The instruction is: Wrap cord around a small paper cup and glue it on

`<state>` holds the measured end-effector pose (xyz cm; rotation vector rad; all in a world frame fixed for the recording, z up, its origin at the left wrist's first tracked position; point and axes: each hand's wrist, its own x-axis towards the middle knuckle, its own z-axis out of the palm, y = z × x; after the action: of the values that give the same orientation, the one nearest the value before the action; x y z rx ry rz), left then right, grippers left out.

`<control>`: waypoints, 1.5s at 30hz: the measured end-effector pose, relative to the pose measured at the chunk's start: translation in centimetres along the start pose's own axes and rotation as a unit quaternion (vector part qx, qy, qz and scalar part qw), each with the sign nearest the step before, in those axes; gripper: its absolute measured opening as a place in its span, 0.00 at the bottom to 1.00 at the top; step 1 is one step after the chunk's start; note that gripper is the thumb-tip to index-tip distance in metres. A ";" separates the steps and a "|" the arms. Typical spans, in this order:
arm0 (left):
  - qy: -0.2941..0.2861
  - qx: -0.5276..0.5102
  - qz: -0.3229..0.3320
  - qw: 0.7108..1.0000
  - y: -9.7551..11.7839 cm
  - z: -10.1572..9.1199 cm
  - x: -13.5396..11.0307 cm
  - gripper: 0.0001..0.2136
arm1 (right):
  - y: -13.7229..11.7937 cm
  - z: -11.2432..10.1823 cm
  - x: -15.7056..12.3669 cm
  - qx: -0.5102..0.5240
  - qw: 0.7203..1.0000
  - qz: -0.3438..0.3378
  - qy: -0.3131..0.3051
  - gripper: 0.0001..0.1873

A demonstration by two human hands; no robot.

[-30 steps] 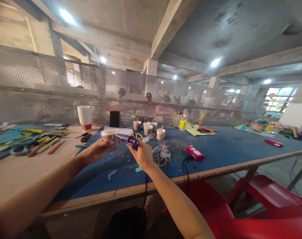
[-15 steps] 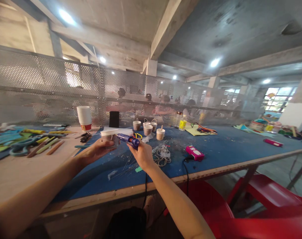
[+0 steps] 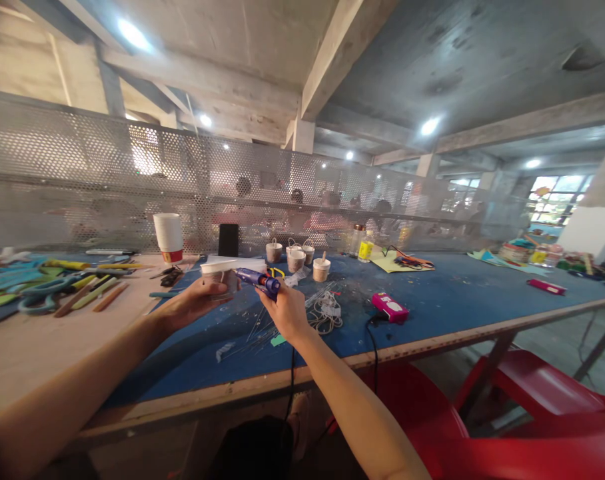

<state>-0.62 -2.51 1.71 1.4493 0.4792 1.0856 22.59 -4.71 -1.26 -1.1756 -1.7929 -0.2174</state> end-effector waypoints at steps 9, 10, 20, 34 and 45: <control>-0.015 -0.021 -0.001 1.000 -0.4 -0.5 0.2 0.12 | 0.0 -0.1 0.0 0.000 1.000 0.000 0.006 0.17; -0.017 -0.022 -0.001 1.000 -0.5 -0.6 0.2 0.12 | 0.1 0.0 0.0 0.000 1.000 0.001 0.006 0.17; -0.003 -0.031 -0.012 0.999 -0.3 -0.5 0.1 0.14 | 0.3 -0.1 -0.1 0.014 1.000 0.002 0.000 0.17; 0.044 -0.069 -0.019 0.996 -0.6 -0.8 0.1 0.14 | 0.8 0.3 1.0 0.365 0.903 0.219 -0.059 0.20; 0.066 -0.149 -0.028 0.986 -0.1 -0.3 0.0 0.14 | 2.4 2.5 1.1 0.174 0.927 0.239 -0.231 0.22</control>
<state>-0.88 -2.34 1.61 1.1007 0.4288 1.1591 22.86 -1.31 -2.58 -1.4311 -1.7636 0.6893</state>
